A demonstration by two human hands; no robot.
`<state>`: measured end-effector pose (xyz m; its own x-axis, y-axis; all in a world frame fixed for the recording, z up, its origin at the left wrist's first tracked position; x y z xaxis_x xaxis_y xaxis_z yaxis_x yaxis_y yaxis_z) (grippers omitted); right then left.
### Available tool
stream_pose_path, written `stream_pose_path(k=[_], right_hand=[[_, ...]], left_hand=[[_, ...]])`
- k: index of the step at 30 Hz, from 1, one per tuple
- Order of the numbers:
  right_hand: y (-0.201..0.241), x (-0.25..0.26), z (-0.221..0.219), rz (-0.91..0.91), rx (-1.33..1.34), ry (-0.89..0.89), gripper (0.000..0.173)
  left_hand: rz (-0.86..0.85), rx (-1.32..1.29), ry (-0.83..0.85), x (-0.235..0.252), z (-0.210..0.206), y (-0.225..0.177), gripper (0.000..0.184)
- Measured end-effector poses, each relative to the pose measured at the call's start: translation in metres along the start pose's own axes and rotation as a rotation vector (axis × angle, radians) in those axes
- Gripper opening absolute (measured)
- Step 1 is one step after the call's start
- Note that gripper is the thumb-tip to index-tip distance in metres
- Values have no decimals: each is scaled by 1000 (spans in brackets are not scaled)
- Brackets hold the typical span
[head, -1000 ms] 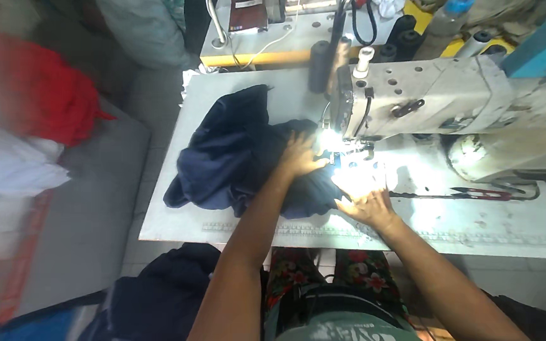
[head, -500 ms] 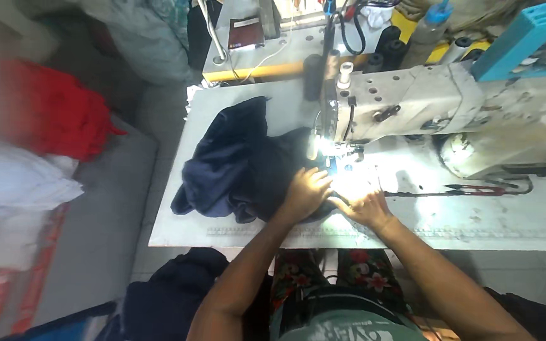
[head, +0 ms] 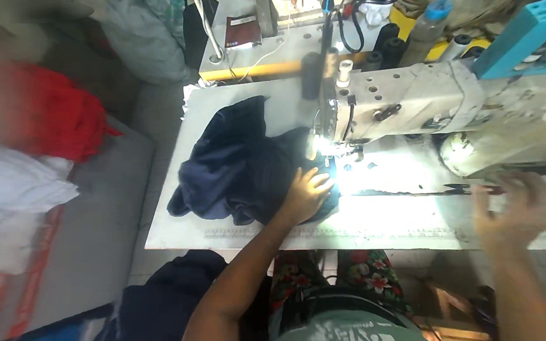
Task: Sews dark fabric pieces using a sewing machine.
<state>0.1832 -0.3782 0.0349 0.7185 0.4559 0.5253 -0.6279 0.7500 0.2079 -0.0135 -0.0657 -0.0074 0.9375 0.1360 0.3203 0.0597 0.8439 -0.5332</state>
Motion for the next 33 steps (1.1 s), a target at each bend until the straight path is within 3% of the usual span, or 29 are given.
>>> stream_pose_path(k=[2, 5, 13, 22, 33], right_hand=[[-31, 5, 2, -82, -61, 61, 61], [-44, 11, 3, -61, -105, 73, 64], [-39, 22, 1, -74, -136, 89, 57], [-35, -9, -24, -95, -115, 229, 60], [-33, -10, -25, -95, -111, 221, 61]], left_hand=[[1, 5, 1, 0, 1, -1, 29], [-5, 21, 1, 1, 1, -2, 29], [-3, 26, -3, -1, 0, 0, 28], [5, 14, 7, -1, 0, 0, 29], [2, 29, 6, -1, 0, -1, 28]])
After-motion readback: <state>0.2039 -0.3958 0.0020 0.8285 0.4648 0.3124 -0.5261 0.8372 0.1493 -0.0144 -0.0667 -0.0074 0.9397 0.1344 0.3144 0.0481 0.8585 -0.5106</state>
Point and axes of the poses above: each hand's wrist, its own x-axis towards the middle knuckle, its own z-axis out of the back of the hand, y = z × x, the point moved 4 cm from there along x, towards the middle knuckle, and after that the axes turned 7 degrees about -x, right-handed, at the moved point
